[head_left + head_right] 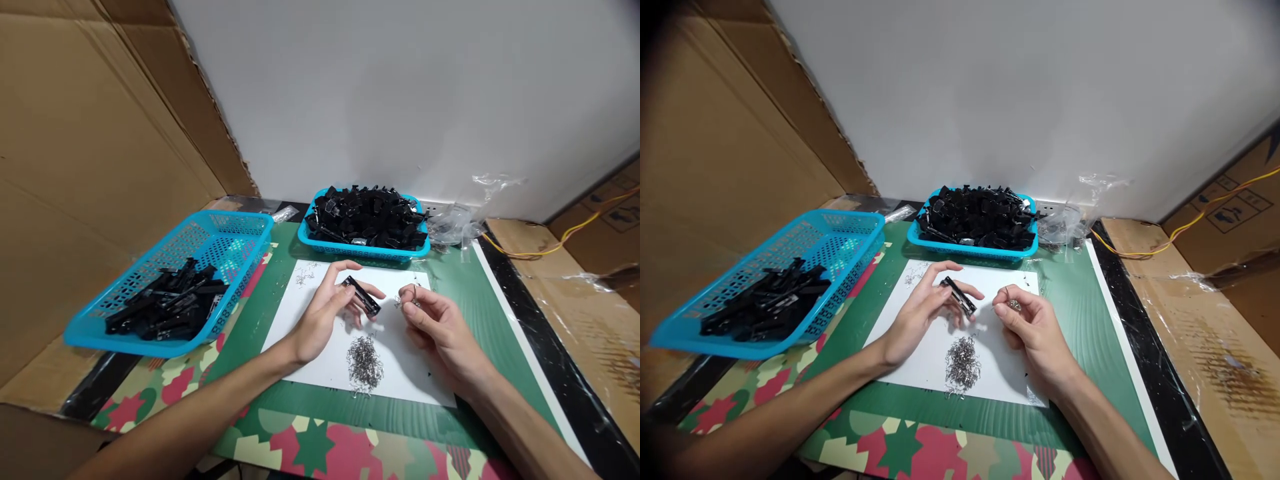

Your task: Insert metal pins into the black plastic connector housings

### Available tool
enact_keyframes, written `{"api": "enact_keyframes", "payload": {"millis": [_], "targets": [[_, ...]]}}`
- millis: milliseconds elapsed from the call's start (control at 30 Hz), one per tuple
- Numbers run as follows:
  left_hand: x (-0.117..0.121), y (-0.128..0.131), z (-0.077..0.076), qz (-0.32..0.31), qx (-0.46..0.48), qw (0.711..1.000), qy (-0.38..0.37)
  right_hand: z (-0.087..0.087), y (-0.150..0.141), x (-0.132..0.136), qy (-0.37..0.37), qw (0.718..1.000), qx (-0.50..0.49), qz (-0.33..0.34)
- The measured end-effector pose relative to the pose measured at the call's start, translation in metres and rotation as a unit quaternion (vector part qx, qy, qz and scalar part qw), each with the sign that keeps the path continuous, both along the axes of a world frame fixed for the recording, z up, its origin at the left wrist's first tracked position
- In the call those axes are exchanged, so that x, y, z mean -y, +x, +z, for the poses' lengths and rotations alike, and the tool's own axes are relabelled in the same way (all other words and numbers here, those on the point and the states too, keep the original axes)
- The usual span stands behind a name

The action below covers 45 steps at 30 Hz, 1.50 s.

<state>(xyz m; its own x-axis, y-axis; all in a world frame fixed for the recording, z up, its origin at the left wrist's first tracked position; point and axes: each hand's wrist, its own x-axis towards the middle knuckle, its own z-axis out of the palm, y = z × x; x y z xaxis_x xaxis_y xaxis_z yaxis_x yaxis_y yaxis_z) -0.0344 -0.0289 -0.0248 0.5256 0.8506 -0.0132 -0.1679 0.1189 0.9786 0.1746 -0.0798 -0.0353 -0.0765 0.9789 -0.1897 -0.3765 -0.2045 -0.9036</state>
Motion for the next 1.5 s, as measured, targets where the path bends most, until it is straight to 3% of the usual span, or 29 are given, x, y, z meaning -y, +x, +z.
{"api": "enact_keyframes", "payload": {"millis": [200, 400, 700, 867, 1000, 1233, 1500], "targets": [[0.008, 0.007, -0.007, -0.055, 0.05, 0.996, -0.048, -0.001, -0.005, 0.002, 0.001, 1.0, 0.005, 0.025], [0.008, 0.005, -0.003, -0.135, 0.014, 0.987, -0.085, -0.004, -0.004, 0.003, -0.006, 1.0, -0.001, 0.026], [0.016, 0.011, 0.0, -0.101, -0.02, 0.994, -0.043, -0.002, -0.01, 0.007, 0.023, 0.999, 0.001, 0.048], [0.016, 0.012, -0.002, -0.07, -0.01, 0.997, -0.025, -0.005, -0.012, 0.007, 0.072, 0.995, 0.072, 0.004], [0.016, 0.013, -0.003, -0.061, 0.003, 0.997, -0.039, -0.004, -0.013, 0.006, 0.112, 0.985, 0.126, -0.031], [0.013, 0.013, -0.007, -0.057, 0.031, 0.994, -0.094, 0.002, -0.013, 0.01, 0.188, 0.966, 0.174, -0.029], [0.013, 0.012, -0.001, -0.072, 0.023, 0.992, -0.105, 0.004, -0.009, 0.011, 0.228, 0.95, 0.212, -0.02]]}}
